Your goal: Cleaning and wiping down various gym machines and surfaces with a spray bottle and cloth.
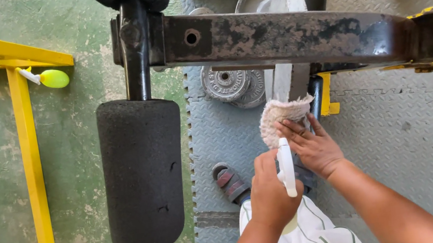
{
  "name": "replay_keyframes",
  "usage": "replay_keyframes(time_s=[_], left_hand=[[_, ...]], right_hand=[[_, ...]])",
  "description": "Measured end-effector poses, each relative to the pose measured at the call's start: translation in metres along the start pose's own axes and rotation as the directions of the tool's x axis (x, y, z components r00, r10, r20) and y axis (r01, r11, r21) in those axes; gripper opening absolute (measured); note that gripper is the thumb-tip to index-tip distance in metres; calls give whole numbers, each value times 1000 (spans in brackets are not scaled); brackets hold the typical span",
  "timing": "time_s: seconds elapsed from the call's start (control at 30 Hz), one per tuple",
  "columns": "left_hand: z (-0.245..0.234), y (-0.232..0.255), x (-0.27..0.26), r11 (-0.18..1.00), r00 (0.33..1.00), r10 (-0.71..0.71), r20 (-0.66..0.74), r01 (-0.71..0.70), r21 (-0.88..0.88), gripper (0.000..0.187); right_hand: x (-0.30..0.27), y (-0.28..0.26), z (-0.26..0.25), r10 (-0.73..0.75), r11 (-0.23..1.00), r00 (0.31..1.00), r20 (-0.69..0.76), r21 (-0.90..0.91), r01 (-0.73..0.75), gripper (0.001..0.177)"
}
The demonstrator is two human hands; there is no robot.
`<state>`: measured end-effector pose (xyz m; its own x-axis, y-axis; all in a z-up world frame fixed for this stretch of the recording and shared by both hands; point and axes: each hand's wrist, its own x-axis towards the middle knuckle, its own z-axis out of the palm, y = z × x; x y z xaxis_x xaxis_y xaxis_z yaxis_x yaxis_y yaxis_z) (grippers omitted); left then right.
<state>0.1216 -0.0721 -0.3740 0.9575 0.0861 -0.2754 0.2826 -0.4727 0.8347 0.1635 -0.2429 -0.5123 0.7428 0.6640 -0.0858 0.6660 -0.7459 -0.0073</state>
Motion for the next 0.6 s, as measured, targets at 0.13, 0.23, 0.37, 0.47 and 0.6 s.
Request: replay_keyframes(time_s=[0.13, 0.23, 0.37, 0.47, 0.6], left_hand=[[-5, 1, 3, 1000, 1000, -6, 1, 6, -6, 60], [-8, 2, 4, 997, 997, 73, -21, -72, 9, 61], [-13, 13, 8, 1000, 1000, 10, 8, -10, -7, 59], [-15, 17, 12, 1000, 1000, -5, 11, 5, 6, 60], [-17, 15, 14, 999, 999, -32, -3, 32, 7, 58]], right_hand=[[20, 20, -24, 29, 999, 998, -54, -25, -30, 55], [53, 34, -51, 121, 991, 971, -208, 73, -108, 46], [103, 56, -81, 297, 946, 924, -239, 206, -250, 38], [124, 63, -67, 374, 918, 891, -259, 240, -315, 37], [140, 49, -43, 312, 914, 925, -216, -197, -354, 41]])
